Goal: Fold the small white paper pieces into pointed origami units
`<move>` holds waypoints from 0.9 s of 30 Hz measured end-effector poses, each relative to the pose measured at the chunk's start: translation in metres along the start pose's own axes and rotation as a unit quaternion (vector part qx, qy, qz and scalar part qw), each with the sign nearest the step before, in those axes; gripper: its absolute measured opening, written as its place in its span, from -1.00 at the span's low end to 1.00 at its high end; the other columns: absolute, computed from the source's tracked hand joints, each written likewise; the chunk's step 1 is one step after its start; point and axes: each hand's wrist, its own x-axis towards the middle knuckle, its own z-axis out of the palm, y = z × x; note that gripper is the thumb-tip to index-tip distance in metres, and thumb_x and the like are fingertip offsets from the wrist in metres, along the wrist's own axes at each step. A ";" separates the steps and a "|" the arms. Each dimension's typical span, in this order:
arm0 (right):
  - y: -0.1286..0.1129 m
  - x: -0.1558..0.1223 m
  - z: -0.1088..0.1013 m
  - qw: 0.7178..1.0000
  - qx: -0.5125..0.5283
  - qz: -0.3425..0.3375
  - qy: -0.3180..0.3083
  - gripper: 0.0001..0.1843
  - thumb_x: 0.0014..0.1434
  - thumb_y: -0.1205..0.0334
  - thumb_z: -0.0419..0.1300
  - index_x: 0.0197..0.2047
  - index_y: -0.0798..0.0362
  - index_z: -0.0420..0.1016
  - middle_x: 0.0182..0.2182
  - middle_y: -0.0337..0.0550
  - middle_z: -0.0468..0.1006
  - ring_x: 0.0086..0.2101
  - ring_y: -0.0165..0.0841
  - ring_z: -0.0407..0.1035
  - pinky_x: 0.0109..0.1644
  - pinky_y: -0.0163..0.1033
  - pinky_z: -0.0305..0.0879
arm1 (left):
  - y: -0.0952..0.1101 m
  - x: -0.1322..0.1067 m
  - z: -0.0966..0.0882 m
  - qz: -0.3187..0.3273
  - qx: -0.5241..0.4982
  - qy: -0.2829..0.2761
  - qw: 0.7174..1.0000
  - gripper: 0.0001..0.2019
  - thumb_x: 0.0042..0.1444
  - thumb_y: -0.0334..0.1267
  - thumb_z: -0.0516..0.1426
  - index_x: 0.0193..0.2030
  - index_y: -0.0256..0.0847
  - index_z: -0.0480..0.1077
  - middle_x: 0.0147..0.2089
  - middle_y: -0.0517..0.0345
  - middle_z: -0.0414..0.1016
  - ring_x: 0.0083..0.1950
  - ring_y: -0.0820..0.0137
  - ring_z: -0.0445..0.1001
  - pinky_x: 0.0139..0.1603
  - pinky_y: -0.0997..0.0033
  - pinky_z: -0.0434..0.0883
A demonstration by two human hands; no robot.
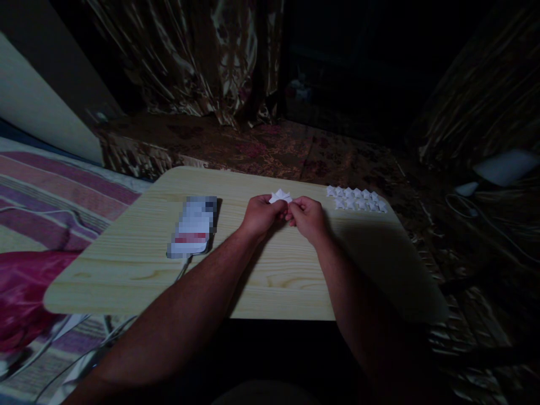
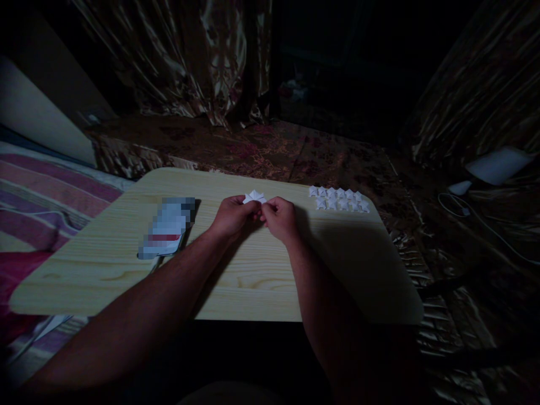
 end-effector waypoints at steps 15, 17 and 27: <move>-0.004 -0.001 -0.001 1.000 0.002 0.019 0.009 -0.87 -0.04 0.18 0.15 -0.43 0.08 0.36 -0.63 -0.32 0.44 -0.66 -0.52 0.27 -0.62 -0.44 0.19 | 0.001 -0.001 0.001 0.001 0.028 0.010 1.000 -0.89 -0.18 -0.31 0.20 -0.57 -0.28 0.35 -0.62 0.21 0.36 -0.62 0.56 0.22 -0.61 0.55 0.08; -0.003 -0.001 -0.001 1.000 0.008 0.013 0.010 -0.87 -0.04 0.19 0.15 -0.44 0.08 0.36 -0.64 -0.33 0.43 -0.66 -0.53 0.26 -0.62 -0.44 0.18 | 0.000 -0.001 0.001 0.005 0.023 0.007 1.000 -0.89 -0.17 -0.31 0.20 -0.56 -0.29 0.36 -0.62 0.22 0.36 -0.62 0.56 0.22 -0.61 0.55 0.08; -0.004 -0.001 0.000 1.000 0.019 0.004 0.014 -0.88 -0.06 0.20 0.14 -0.46 0.07 0.35 -0.65 -0.34 0.41 -0.65 -0.53 0.25 -0.59 -0.43 0.20 | 0.001 -0.001 0.002 -0.020 -0.003 0.009 1.000 -0.89 -0.22 -0.32 0.21 -0.56 -0.29 0.36 -0.61 0.21 0.37 -0.61 0.56 0.23 -0.59 0.54 0.11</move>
